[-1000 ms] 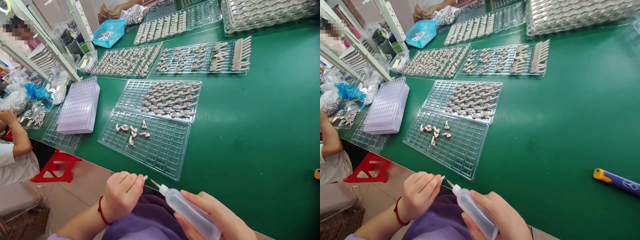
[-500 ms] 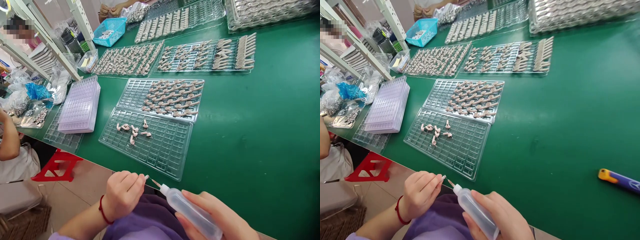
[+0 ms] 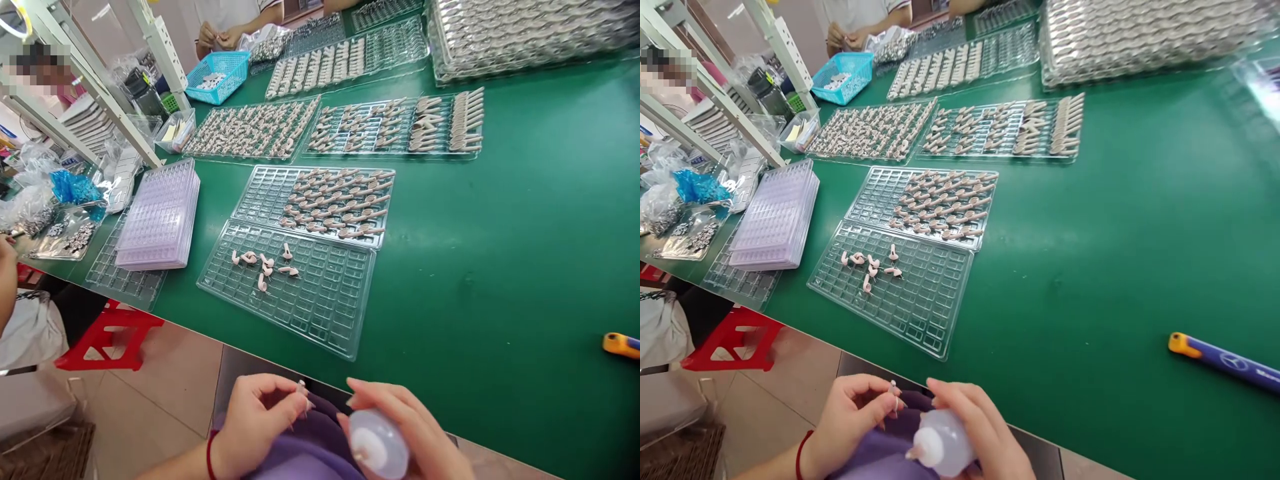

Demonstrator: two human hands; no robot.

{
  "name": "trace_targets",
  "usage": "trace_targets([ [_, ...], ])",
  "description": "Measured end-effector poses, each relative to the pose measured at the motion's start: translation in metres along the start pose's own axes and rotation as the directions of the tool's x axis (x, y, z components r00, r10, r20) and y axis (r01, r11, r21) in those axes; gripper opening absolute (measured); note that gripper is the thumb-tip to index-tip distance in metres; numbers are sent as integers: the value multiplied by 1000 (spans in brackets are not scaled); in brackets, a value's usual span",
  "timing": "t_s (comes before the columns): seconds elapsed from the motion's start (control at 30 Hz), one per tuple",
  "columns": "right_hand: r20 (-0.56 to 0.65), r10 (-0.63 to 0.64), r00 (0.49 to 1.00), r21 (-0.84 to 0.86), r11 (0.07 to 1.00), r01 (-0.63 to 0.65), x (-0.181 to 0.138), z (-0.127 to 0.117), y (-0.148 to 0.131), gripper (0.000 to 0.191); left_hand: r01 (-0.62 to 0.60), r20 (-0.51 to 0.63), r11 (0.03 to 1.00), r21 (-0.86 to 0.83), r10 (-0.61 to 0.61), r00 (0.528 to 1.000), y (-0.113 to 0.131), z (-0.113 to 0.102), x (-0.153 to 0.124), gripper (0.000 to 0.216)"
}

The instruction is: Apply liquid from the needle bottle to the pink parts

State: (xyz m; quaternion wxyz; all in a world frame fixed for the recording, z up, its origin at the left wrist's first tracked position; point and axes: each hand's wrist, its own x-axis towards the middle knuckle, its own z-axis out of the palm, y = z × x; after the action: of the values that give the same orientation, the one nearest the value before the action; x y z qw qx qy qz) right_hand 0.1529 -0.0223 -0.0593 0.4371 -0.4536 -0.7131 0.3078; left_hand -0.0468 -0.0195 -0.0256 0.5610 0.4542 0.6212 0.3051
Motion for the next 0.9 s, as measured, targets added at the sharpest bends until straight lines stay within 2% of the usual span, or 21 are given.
trace_targets([
  [0.03,-7,-65,998,-34,997,65,2,4,0,41,134,45,982,-131,-129,991,-3,3,1,27],
  [0.07,-26,-124,992,-73,990,121,3,7,0,39,220,89,947,-233,-205,975,-5,6,3,31],
  [0.13,-81,-208,975,-163,968,192,7,13,0,31,282,128,894,-349,-252,959,-7,9,7,34],
  [0.2,-124,-256,959,-234,947,222,11,16,-2,25,285,131,878,-386,-254,958,-7,10,10,34],
  [0.33,-128,-280,952,-289,928,234,15,18,-4,22,287,127,869,-404,-257,958,-4,11,13,32],
  [0.9,-145,-249,958,-294,935,198,15,21,-7,19,248,126,878,-409,-215,969,-2,11,16,25],
])
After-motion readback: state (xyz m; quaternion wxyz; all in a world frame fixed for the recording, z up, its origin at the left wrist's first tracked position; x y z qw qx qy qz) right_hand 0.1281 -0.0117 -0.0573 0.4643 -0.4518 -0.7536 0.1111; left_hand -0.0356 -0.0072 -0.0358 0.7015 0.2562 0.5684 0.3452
